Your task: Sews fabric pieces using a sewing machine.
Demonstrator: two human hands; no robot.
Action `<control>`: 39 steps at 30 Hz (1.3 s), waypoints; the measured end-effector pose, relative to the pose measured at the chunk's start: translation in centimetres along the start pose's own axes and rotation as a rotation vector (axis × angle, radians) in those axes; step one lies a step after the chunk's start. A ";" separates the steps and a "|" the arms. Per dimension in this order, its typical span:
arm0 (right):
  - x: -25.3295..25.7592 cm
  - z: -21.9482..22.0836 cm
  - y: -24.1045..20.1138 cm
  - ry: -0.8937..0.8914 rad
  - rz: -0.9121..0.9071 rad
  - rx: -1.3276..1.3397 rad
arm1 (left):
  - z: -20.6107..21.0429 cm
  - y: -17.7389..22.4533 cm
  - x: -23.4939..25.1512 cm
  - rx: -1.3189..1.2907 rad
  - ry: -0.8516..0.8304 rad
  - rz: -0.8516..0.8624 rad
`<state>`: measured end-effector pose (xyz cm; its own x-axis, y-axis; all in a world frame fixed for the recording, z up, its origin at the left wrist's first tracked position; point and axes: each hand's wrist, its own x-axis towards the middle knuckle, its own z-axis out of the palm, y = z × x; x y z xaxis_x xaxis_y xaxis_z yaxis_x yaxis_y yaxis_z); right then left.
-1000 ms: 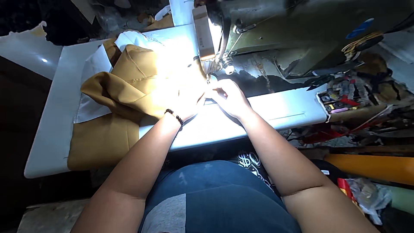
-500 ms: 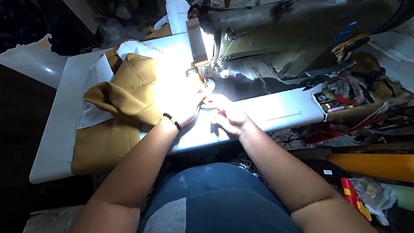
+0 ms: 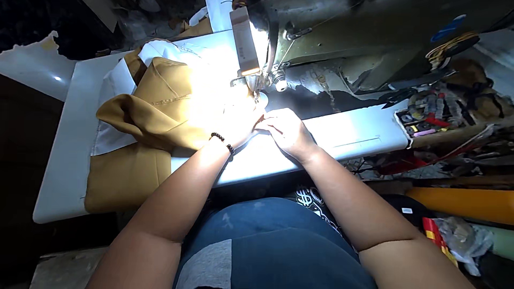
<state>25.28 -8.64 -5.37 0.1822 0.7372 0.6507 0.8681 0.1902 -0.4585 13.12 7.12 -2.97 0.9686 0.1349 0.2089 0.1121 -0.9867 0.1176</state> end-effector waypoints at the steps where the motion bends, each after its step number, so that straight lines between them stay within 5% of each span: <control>1: 0.0 0.0 0.1 0.026 -0.019 0.004 | -0.1 0.2 0.2 0.034 0.009 -0.005; 8: -0.4 -1.0 -0.3 -0.236 0.106 -0.104 | 0.0 0.3 -3.0 -0.139 -0.010 -0.020; 25: 3.4 -0.7 1.3 -0.386 0.163 -0.165 | 0.0 -3.7 -0.6 -0.157 -0.039 -0.008; 35: 2.7 -1.5 0.7 -0.371 0.276 -0.175 | 0.3 -4.4 1.2 -0.147 0.022 -0.104; 39: 2.7 -8.4 0.8 -0.038 0.189 -0.117 | 0.4 -4.4 1.1 -0.175 0.071 -0.082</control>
<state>30.36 -11.91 1.12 0.3313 0.7766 0.5358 0.8684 -0.0288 -0.4951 13.80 11.58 -3.66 0.9389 0.2261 0.2594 0.1432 -0.9422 0.3029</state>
